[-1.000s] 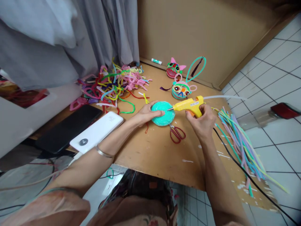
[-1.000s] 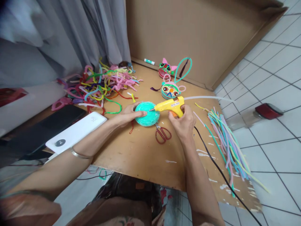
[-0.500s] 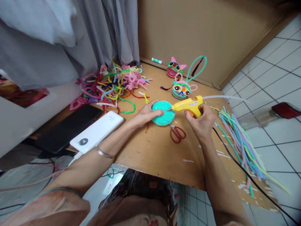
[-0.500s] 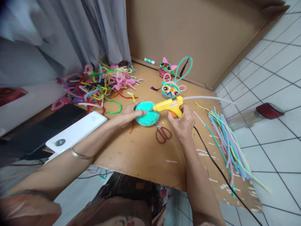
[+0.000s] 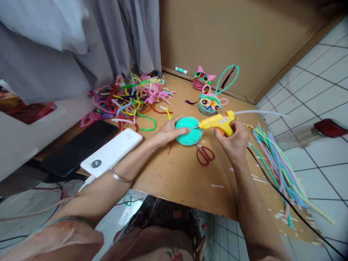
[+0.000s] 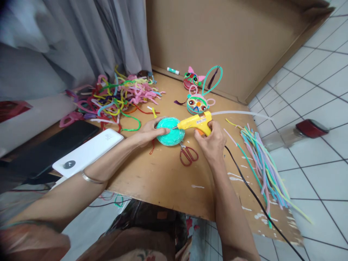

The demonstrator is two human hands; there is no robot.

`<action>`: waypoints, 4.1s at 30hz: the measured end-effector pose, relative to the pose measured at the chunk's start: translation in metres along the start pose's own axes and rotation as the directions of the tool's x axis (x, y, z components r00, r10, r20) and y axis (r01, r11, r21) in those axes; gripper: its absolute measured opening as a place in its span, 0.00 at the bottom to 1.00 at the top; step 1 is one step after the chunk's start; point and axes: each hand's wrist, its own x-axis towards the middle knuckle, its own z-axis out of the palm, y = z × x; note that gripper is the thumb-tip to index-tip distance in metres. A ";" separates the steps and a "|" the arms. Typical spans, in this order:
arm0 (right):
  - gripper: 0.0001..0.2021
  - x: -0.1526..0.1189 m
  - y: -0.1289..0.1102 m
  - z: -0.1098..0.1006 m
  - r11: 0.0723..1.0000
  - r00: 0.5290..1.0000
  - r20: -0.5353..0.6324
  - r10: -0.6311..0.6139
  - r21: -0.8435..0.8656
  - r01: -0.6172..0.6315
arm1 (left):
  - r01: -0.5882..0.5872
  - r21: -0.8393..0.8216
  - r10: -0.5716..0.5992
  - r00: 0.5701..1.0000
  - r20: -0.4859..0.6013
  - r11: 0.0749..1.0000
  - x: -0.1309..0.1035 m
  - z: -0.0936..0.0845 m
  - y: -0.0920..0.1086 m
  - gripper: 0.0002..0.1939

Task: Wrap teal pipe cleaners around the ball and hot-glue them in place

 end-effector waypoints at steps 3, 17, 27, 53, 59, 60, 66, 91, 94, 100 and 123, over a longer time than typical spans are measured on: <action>0.15 0.001 0.000 -0.002 1.000 1.000 0.019 0.002 0.001 -0.002 | -0.007 0.010 0.007 1.000 0.003 1.000 -0.001 0.000 0.000 0.51; 0.13 0.000 -0.003 -0.002 0.999 0.998 -0.056 -0.039 -0.036 0.038 | -0.022 -0.027 0.024 0.998 0.049 0.999 -0.001 0.000 0.001 0.48; 0.13 0.003 -0.003 -0.006 0.998 0.998 -0.002 -0.063 -0.012 0.063 | -0.022 -0.057 0.026 0.997 0.074 0.998 -0.003 0.001 0.004 0.47; 0.12 0.005 -0.001 -0.010 0.997 0.997 0.055 -0.051 0.056 0.048 | -0.031 -0.081 0.037 0.996 0.078 0.996 0.001 0.000 -0.003 0.46; 0.12 0.005 -0.001 -0.011 0.998 0.997 0.034 -0.064 0.030 0.063 | -0.021 -0.036 0.023 0.998 0.058 0.999 -0.005 0.000 0.005 0.47; 0.12 0.005 -0.001 -0.011 0.998 0.998 0.030 -0.062 0.031 0.061 | -0.018 -0.021 0.019 0.998 0.054 1.000 -0.006 0.000 0.007 0.46; 0.13 0.005 -0.001 -0.011 0.998 0.998 0.024 -0.061 0.025 0.060 | -0.015 -0.029 0.017 0.997 0.069 0.999 -0.010 0.001 0.014 0.46; 0.10 0.007 0.004 -0.013 0.986 0.993 0.000 -0.122 0.111 0.121 | -0.035 -0.051 0.040 0.995 0.091 0.998 -0.010 0.002 0.016 0.45; 0.11 0.007 0.003 -0.013 0.987 0.994 0.006 -0.109 0.119 0.107 | -0.028 -0.042 0.032 0.996 0.087 0.999 -0.011 0.003 0.018 0.45; 0.14 0.007 0.003 -0.009 0.990 0.998 0.054 0.017 0.140 -0.025 | -0.034 -0.021 0.036 0.996 0.076 0.999 -0.013 0.004 0.020 0.44; 0.22 -0.009 0.037 0.019 0.788 0.897 0.245 0.367 -0.594 -0.161 | 0.003 0.176 0.004 0.999 -0.043 0.984 -0.015 0.007 0.017 0.40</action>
